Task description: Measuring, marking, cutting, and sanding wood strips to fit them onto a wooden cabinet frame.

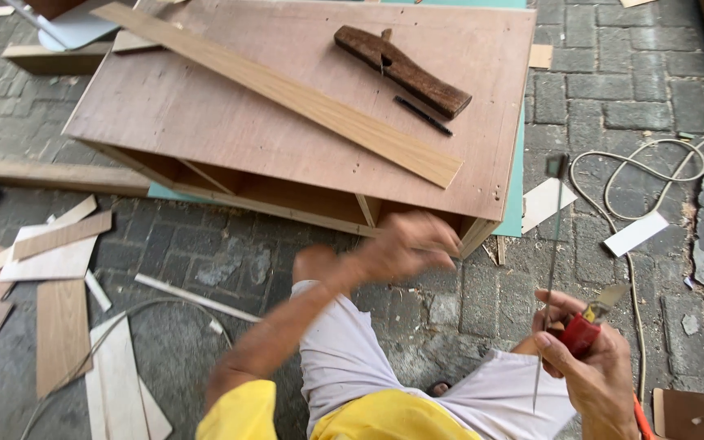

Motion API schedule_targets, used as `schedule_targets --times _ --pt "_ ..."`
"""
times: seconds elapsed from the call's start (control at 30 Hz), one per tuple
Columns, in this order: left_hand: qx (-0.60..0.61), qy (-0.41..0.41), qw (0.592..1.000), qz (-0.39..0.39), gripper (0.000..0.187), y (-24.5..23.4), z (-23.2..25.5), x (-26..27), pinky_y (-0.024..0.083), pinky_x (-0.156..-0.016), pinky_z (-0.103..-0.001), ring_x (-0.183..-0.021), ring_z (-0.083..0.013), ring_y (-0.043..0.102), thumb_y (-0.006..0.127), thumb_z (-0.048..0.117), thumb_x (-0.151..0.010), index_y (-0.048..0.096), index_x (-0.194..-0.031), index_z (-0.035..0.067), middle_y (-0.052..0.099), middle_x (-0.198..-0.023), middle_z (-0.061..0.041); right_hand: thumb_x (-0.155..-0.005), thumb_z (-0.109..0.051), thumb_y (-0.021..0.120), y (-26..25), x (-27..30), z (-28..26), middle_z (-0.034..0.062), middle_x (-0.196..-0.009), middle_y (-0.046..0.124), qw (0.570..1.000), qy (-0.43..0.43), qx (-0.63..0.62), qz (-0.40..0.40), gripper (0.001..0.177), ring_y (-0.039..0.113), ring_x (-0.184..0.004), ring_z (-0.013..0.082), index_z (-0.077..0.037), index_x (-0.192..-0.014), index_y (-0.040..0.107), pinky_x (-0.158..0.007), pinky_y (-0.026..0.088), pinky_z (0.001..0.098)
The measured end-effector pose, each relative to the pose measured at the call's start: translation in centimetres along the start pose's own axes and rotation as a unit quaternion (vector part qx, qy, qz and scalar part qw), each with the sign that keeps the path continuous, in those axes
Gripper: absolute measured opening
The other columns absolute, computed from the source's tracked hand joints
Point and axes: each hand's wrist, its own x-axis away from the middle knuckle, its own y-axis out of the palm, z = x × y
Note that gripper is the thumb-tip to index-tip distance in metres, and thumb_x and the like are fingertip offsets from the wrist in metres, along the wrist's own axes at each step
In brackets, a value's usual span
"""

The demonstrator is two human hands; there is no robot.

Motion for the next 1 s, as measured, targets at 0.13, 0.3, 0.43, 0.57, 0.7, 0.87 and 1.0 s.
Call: schedule_targets --times 0.13,0.3,0.43,0.57,0.7,0.87,1.0 --pt "-0.349 0.106 0.929 0.056 0.037 -14.9 -6.2 -0.9 0.054 -0.107 -0.044 -0.124 -0.0293 0.06 0.077 0.036 -0.091 0.066 -0.115 0.011 0.063 -0.128 -0.015 -0.081 -0.007 0.075 1.6 1.1 1.3 0.0119 -0.095 0.064 0.986 0.038 0.147 0.066 0.041 0.046 -0.053 0.0148 0.008 -0.119 0.068 -0.045 0.037 0.0234" --pt "-0.455 -0.011 0.888 -0.063 0.093 -22.9 -13.2 -1.4 0.026 -0.111 -0.077 -0.145 -0.0328 0.043 0.067 0.075 -0.084 0.045 -0.152 0.015 0.047 -0.155 -0.01 -0.077 -0.021 0.081 5.6 0.4 3.7 0.0008 -0.125 0.077 0.918 0.027 0.384 0.091 0.031 0.069 -0.104 0.0102 -0.007 -0.104 0.079 -0.096 0.047 0.0245" --pt "-0.405 0.113 0.906 -0.035 0.072 -23.4 -15.1 -0.6 0.052 -0.093 -0.046 -0.104 -0.0299 0.062 0.074 0.065 -0.086 0.066 -0.126 0.006 0.066 -0.117 -0.014 -0.082 -0.044 0.072 10.0 -1.7 4.5 0.0059 -0.107 0.076 0.873 0.003 0.487 0.038 0.056 0.074 -0.088 0.0218 -0.014 -0.129 0.066 -0.081 0.058 0.0359" --pt "-0.36 0.115 0.926 -0.027 0.069 -24.0 -12.5 0.8 0.047 -0.091 -0.043 -0.098 -0.0287 0.055 0.084 0.063 -0.079 0.067 -0.116 0.007 0.061 -0.109 -0.012 -0.085 -0.038 0.072 14.4 -4.7 3.9 0.0088 -0.112 0.077 0.874 0.013 0.486 0.003 0.058 0.076 -0.089 0.0223 -0.01 -0.135 0.061 -0.081 0.062 0.0386" --pt "-0.362 0.071 0.929 -0.025 0.074 -24.9 -13.7 2.0 0.046 -0.085 -0.047 -0.102 -0.0284 0.053 0.081 0.073 -0.073 0.067 -0.114 0.013 0.06 -0.108 -0.007 -0.087 -0.038 0.07 19.0 -7.4 3.7 0.0112 -0.123 0.073 0.859 0.05 0.509 -0.023 0.06 0.075 -0.099 0.0269 -0.01 -0.139 0.057 -0.085 0.063 0.0415" --pt "-0.334 -0.078 0.939 -0.034 0.076 -26.1 -13.5 3.8 0.042 -0.099 -0.043 -0.117 -0.0253 0.052 0.086 0.074 -0.065 0.064 -0.119 0.025 0.054 -0.11 0.0 -0.086 -0.029 0.075 23.7 -9.4 2.5 0.016 -0.105 0.074 0.848 0.046 0.527 -0.03 0.051 0.074 -0.094 0.044 -0.012 -0.133 0.065 -0.077 0.06 0.0574" --pt "-0.342 -0.079 0.936 -0.036 0.078 -27.0 -13.7 5.2 0.041 -0.098 -0.043 -0.117 -0.0258 0.051 0.085 0.075 -0.065 0.063 -0.121 0.026 0.054 -0.11 -0.001 -0.087 -0.031 0.072 26.2 -10.5 2.1 0.0142 -0.1 0.074 0.837 0.055 0.543 -0.037 0.047 0.074 -0.092 0.0431 -0.015 -0.131 0.065 -0.077 0.06 0.0567"
